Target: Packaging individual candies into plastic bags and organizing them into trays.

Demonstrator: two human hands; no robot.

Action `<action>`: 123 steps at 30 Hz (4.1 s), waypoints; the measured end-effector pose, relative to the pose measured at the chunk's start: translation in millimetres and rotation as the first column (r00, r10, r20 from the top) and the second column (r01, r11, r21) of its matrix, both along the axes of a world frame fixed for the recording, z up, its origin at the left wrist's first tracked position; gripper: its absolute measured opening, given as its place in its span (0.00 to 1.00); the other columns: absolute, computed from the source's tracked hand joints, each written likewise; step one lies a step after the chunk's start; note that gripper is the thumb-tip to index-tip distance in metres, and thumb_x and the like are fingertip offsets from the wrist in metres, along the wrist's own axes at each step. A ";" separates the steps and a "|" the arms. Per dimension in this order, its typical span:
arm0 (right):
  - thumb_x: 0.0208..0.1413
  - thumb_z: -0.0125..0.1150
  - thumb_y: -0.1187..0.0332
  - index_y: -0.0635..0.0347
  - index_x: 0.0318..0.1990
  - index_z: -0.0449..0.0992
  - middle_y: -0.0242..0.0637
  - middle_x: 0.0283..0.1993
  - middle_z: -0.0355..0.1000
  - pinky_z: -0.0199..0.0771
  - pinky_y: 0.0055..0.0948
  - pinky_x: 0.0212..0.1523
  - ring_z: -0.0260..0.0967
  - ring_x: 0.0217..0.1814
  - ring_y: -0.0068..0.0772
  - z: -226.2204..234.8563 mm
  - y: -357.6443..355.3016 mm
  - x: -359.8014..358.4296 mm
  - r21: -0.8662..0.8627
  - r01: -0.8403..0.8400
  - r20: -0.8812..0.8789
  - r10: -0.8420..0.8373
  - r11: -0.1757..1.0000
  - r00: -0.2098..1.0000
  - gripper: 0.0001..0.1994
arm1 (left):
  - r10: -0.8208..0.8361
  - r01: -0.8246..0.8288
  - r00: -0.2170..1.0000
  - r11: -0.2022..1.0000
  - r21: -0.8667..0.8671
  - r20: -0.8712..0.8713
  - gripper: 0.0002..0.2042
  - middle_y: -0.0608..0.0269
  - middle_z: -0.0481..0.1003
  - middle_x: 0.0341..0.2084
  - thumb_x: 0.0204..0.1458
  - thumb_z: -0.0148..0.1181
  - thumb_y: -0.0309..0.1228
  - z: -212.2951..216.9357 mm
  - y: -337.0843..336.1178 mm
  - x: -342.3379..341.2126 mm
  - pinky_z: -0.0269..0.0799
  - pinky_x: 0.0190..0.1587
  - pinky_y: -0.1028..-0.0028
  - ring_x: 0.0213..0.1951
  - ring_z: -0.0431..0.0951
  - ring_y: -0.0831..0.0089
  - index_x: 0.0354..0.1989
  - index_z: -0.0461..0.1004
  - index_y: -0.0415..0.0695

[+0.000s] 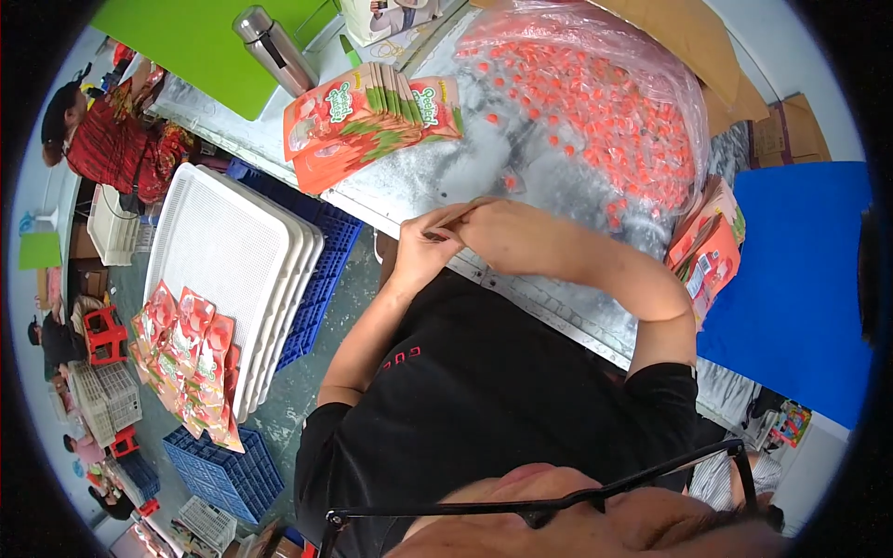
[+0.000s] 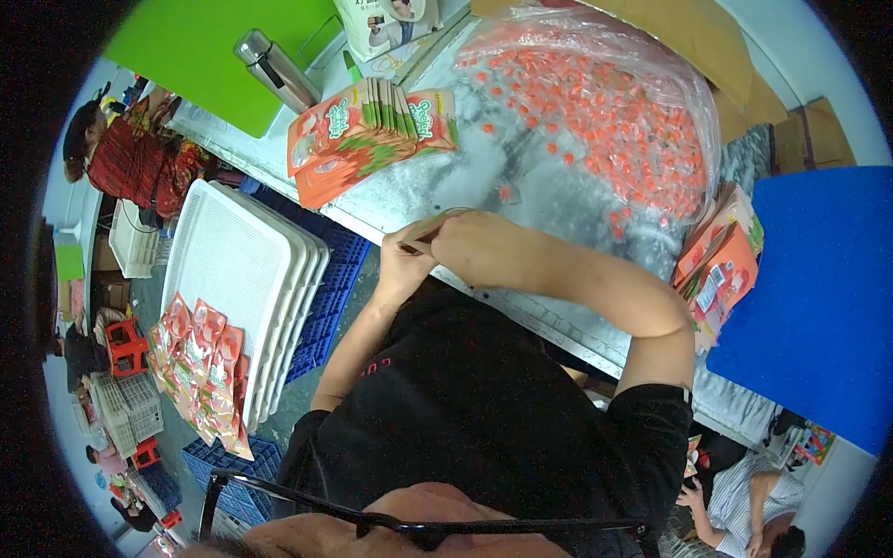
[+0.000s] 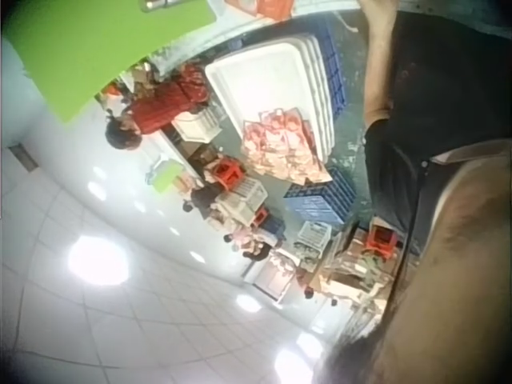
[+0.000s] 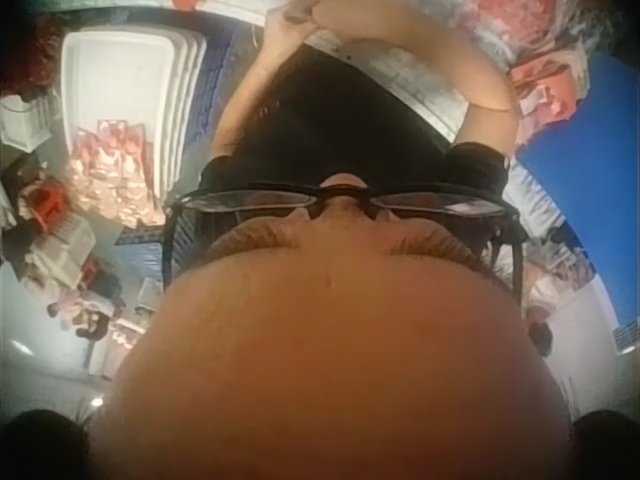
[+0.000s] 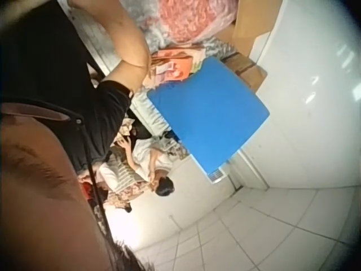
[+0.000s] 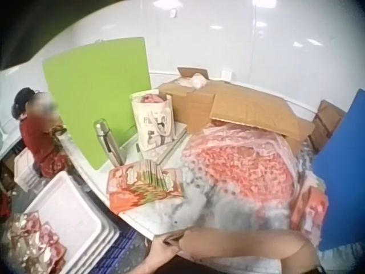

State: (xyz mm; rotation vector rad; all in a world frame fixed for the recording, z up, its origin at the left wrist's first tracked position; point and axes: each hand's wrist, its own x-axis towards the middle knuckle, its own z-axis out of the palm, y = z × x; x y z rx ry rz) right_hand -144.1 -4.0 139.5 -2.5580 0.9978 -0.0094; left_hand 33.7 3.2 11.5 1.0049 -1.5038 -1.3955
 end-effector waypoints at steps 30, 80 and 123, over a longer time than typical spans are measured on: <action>0.64 0.64 0.72 0.68 0.47 0.82 0.31 0.38 0.81 0.74 0.20 0.39 0.73 0.37 0.15 -114.0 22.1 -26.0 0.662 0.328 0.687 -0.721 0.674 0.093 0.09 | 0.099 -0.049 0.972 0.972 0.230 -0.214 0.16 0.63 0.84 0.36 0.67 0.59 0.37 9.3 3.0 22.7 0.75 0.43 0.77 0.37 0.79 0.81 0.43 0.84 0.35; 0.63 0.62 0.75 0.68 0.50 0.81 0.37 0.45 0.82 0.79 0.24 0.47 0.79 0.44 0.22 -166.6 -9.0 3.1 0.805 0.051 0.592 -0.793 0.591 -0.148 0.10 | 0.236 0.010 0.898 0.833 0.553 -0.371 0.08 0.57 0.84 0.35 0.56 0.68 0.24 -26.2 -46.7 19.4 0.81 0.41 0.73 0.35 0.83 0.74 0.42 0.83 0.35; 0.71 0.55 0.64 0.66 0.67 0.67 0.47 0.65 0.70 0.76 0.37 0.59 0.76 0.57 0.42 -134.5 -69.3 106.0 0.807 -0.158 0.579 -0.711 0.569 0.399 0.22 | 0.936 -0.967 -0.039 -0.123 -0.221 -0.350 0.22 0.59 0.78 0.43 0.69 0.51 0.46 10.6 -14.6 381.9 0.72 0.48 0.68 0.43 0.75 0.71 0.52 0.75 0.35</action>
